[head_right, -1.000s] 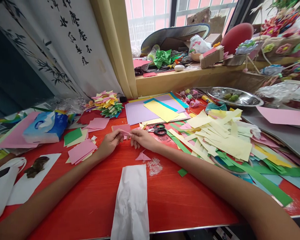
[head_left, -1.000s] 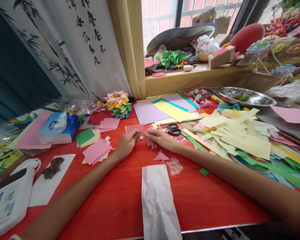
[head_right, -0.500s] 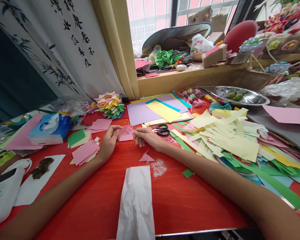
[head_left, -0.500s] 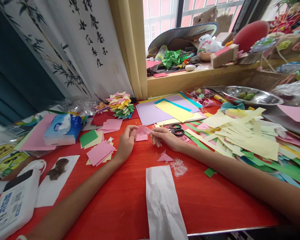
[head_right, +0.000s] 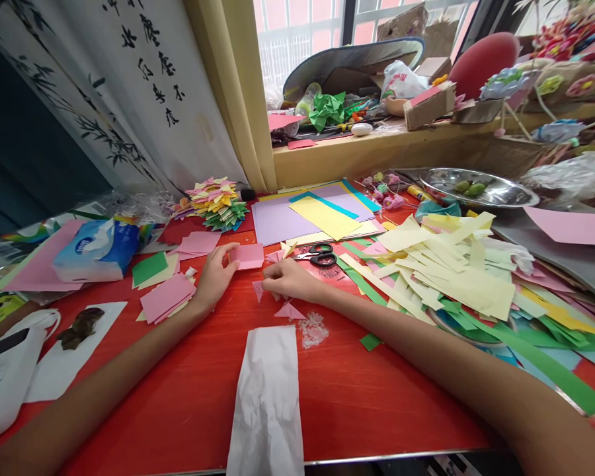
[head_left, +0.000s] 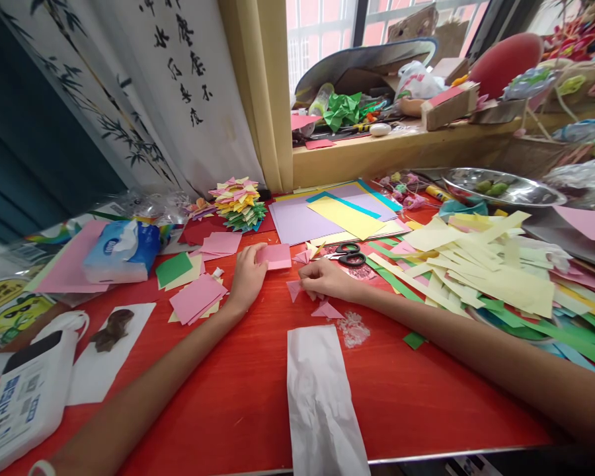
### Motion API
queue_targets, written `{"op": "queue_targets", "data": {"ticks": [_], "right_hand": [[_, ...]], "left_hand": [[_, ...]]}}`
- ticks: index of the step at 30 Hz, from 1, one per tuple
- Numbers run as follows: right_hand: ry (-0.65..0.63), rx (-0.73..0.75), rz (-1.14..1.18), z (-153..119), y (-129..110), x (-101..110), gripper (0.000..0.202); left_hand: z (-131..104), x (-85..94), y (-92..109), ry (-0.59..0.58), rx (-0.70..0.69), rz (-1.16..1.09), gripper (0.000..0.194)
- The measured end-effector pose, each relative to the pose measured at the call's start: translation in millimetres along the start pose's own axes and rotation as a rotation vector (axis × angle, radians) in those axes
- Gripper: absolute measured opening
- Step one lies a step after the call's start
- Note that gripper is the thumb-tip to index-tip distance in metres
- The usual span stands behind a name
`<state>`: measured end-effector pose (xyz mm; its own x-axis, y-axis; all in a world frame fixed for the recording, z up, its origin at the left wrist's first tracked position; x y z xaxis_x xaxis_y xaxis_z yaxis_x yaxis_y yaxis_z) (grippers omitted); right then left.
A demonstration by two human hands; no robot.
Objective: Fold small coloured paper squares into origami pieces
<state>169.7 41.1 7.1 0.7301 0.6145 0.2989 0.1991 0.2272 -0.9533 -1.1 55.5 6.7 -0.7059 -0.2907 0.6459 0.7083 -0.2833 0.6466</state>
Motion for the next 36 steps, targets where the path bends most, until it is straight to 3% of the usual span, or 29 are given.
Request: {"op": "queue_targets", "data": {"ticks": [6, 12, 22, 27, 31, 36], "right_hand": [[0.119, -0.047, 0.069, 0, -3, 5, 0.035], [0.205, 0.043, 0.185, 2, 1, 10, 0.045], [0.217, 0.030, 0.147, 3, 3, 10, 0.046], [0.193, -0.003, 0.148, 5, 2, 7, 0.030], [0.263, 0.011, 0.197, 6, 5, 11, 0.026], [0.292, 0.024, 0.188, 6, 6, 12, 0.024]], "left_hand": [[1, -1.6, 1, -0.019, 0.008, 0.057, 0.044], [0, -2.9, 1, -0.039, 0.008, 0.153, 0.048], [-5, -0.4, 12, 0.043, -0.187, 0.277, 0.022], [-4, 3.9, 11, 0.086, -0.131, 0.208, 0.005], [-2, 6.1, 8, 0.114, -0.062, 0.111, 0.006], [-6, 15.5, 11, 0.298, -0.004, -0.008, 0.011]]}}
Point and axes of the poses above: each hand's wrist, its own z-axis towards the middle knuckle, its own x-axis out of the back of the hand, y = z × x, the point moved 4 cm from there along z, towards the middle knuckle, and after that the axes turned 1 degree about -x, right-handed, at the moved point
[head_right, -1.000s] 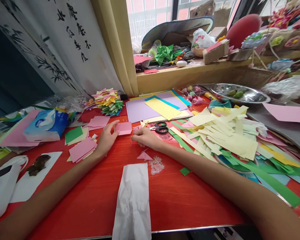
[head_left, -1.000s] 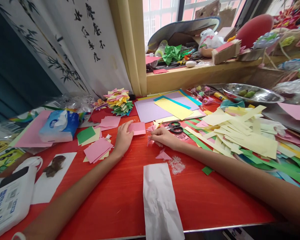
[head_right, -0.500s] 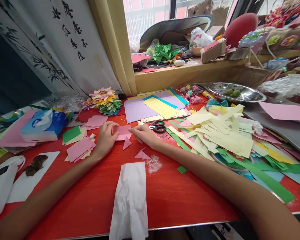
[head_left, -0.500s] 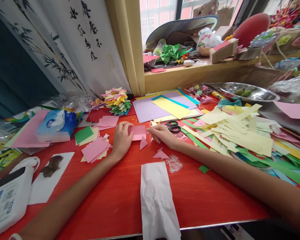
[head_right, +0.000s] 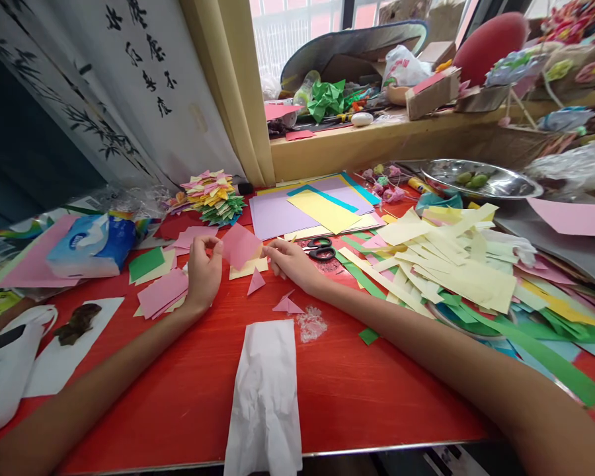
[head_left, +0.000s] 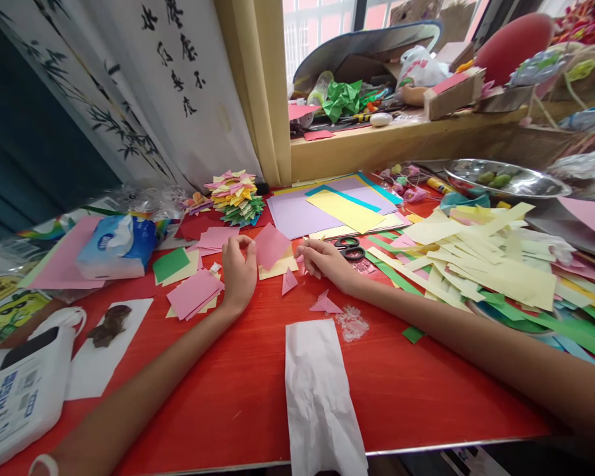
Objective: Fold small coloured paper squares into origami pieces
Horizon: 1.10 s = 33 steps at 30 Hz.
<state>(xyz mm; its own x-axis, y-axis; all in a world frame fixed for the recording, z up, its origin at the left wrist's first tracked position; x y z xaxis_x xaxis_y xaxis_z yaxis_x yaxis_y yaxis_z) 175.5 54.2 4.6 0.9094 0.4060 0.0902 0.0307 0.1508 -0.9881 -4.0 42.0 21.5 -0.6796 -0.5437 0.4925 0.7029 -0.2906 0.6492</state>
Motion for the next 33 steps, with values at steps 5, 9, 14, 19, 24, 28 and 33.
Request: {"op": "queue_targets", "data": {"ticks": [5, 9, 14, 19, 24, 28, 33], "right_hand": [[-0.036, -0.016, -0.069, -4, -5, -4, 0.032], [-0.087, -0.034, -0.135, -7, -9, -8, 0.033], [-0.046, -0.081, -0.063, -6, 0, -8, 0.035], [-0.092, -0.079, -0.061, -4, 6, -8, 0.028], [-0.125, -0.074, -0.131, -5, 6, -6, 0.029], [-0.139, -0.109, -0.156, -6, 2, -7, 0.035], [-0.054, -0.090, 0.048, -3, -2, -3, 0.037]], "left_hand": [[-11, 4.5, 14, 0.012, -0.086, -0.143, 0.015], [-20, 0.6, 25, -0.138, -0.230, -0.160, 0.011], [-17, -2.0, 27, -0.240, -0.219, -0.143, 0.014], [-9, -4.1, 20, -0.258, -0.137, -0.194, 0.016], [-7, -7.6, 14, -0.263, -0.114, -0.255, 0.018], [-8, -3.1, 18, -0.215, -0.211, -0.166, 0.010], [-16, 0.5, 32, -0.184, -0.481, 0.014, 0.007]]}}
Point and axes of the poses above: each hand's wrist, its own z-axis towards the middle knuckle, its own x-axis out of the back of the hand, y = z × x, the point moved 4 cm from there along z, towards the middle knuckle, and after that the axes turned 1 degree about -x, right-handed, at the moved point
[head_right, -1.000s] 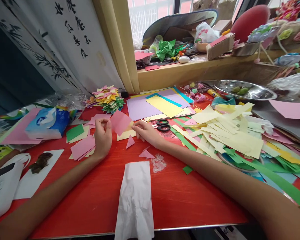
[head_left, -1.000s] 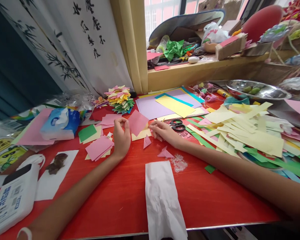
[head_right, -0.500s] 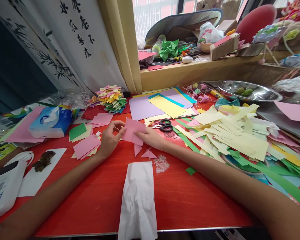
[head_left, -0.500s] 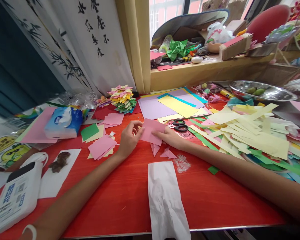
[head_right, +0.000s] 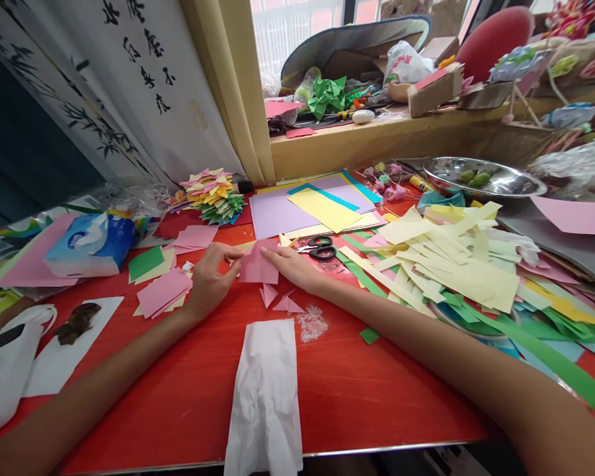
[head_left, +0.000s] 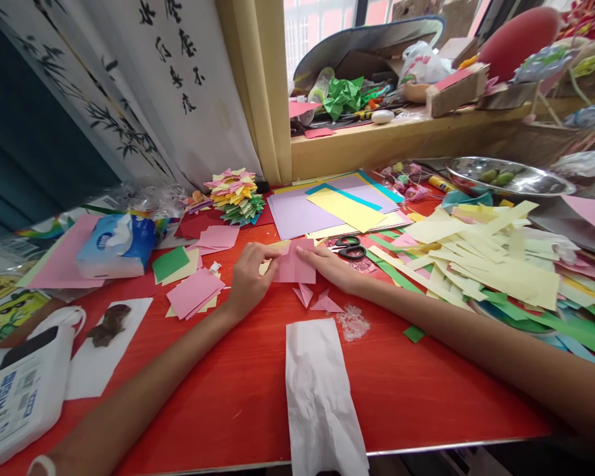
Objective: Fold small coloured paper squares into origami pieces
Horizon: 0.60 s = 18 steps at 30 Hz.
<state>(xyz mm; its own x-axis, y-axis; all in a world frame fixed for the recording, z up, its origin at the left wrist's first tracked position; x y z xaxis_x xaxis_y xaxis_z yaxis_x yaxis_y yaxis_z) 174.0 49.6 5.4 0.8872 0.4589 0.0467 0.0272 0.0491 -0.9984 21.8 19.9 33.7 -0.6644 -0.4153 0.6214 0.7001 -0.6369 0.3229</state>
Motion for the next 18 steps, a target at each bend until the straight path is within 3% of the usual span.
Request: {"op": "queue_targets", "data": {"ticks": [6, 18], "right_hand": [[-0.064, -0.046, 0.347, 4, 9, 0, 0.029], [-0.054, -0.050, 0.428, 10, 15, 3, 0.027]], "left_hand": [[-3, -5.3, 10, -0.054, -0.175, 0.052, 0.019], [-4, -7.3, 9, -0.099, -0.203, 0.001, 0.025]]}}
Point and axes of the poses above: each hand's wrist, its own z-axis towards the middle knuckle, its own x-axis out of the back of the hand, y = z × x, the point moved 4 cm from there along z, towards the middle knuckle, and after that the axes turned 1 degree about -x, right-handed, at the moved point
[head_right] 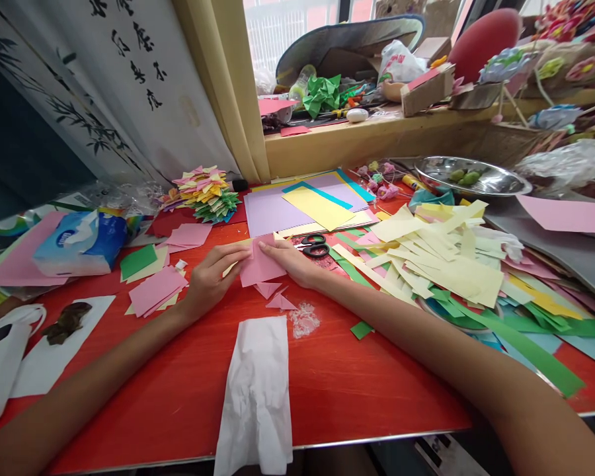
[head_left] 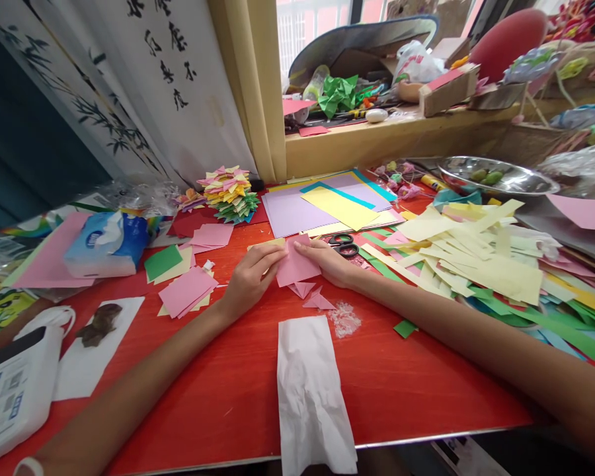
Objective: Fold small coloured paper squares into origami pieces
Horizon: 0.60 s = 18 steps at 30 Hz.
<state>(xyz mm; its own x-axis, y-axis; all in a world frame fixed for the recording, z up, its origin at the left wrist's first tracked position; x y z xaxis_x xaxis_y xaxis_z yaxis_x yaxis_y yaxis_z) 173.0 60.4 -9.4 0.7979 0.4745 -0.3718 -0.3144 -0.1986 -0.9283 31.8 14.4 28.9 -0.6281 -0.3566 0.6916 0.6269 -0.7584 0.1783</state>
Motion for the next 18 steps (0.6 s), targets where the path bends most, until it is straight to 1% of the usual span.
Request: {"op": "queue_targets", "data": {"ticks": [5, 11, 15, 18], "right_hand": [[-0.008, 0.010, -0.022, -1.6, -1.3, -1.6, 0.027], [-0.033, -0.017, 0.022, -3.2, -1.8, -4.2, 0.025], [-0.016, -0.043, 0.029, -2.3, -0.6, -3.1, 0.024], [-0.011, -0.057, 0.047, -2.2, -0.6, -3.1, 0.022]], "left_hand": [[0.6, 3.6, 4.4, 0.036, -0.039, -0.025, 0.029], [-0.9, 2.6, 4.5, -0.006, -0.079, -0.020, 0.021], [-3.4, -0.7, 3.6, -0.034, -0.127, 0.000, 0.022], [-4.3, -1.1, 3.1, -0.024, -0.123, 0.009, 0.023]]}}
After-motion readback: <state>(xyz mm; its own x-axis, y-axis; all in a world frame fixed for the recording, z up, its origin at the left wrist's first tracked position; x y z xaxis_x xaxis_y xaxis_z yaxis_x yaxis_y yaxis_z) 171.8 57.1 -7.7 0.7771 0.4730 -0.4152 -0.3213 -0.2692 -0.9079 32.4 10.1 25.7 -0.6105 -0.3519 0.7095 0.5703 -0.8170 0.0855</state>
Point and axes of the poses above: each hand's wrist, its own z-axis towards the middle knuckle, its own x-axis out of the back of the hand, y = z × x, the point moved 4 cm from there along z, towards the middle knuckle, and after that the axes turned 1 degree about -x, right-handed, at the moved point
